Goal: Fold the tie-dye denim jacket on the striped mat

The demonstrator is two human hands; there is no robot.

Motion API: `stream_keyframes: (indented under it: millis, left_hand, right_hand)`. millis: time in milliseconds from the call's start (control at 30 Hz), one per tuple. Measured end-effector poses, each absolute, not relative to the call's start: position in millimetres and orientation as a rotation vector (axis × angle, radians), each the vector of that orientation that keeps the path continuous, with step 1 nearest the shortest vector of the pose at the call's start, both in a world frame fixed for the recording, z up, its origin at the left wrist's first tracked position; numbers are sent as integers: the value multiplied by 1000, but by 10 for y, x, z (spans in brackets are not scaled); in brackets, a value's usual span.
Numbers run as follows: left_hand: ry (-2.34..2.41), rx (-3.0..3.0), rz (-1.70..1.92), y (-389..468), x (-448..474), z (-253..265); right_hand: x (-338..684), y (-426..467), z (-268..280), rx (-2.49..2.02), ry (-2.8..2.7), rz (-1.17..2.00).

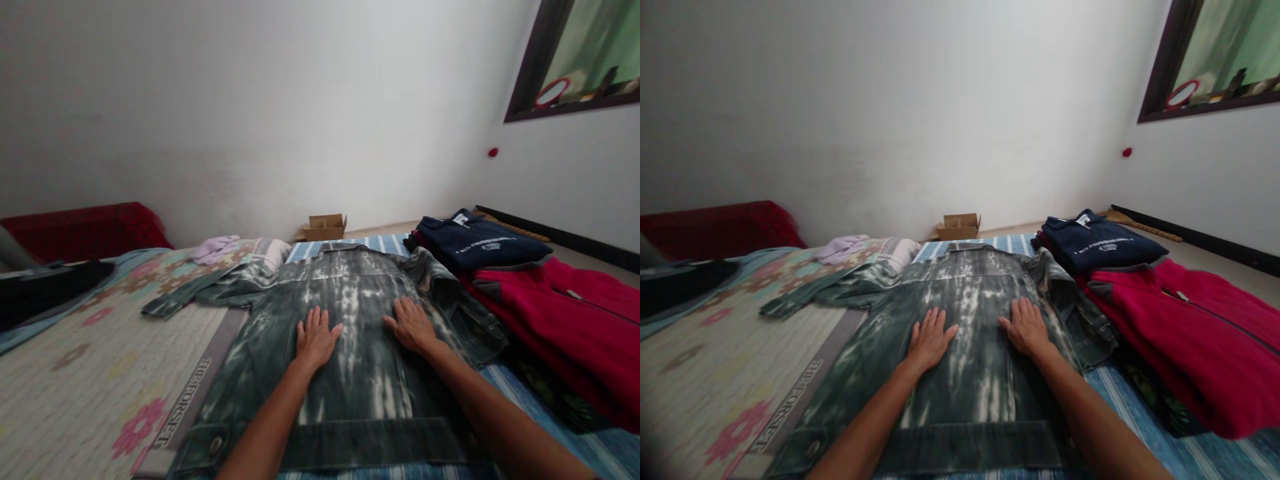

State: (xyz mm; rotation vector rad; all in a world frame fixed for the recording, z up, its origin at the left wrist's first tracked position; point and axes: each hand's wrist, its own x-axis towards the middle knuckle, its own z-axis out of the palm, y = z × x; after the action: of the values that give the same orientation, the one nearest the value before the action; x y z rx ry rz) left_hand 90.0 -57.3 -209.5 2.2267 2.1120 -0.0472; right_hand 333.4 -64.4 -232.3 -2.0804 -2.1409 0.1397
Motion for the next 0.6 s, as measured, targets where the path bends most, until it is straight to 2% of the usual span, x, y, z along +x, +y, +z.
stream_keyframes:
  millis: [233, 600]
  left_hand:
    - [1960, 2307, -52, -822, 1022, -2133]
    - [2016, 2295, -59, -1028, 842, -2110]
  right_hand:
    - [3310, -961, -2408, -2023, -2282, 140]
    - [3392, -962, -2464, -2065, -2218, 149]
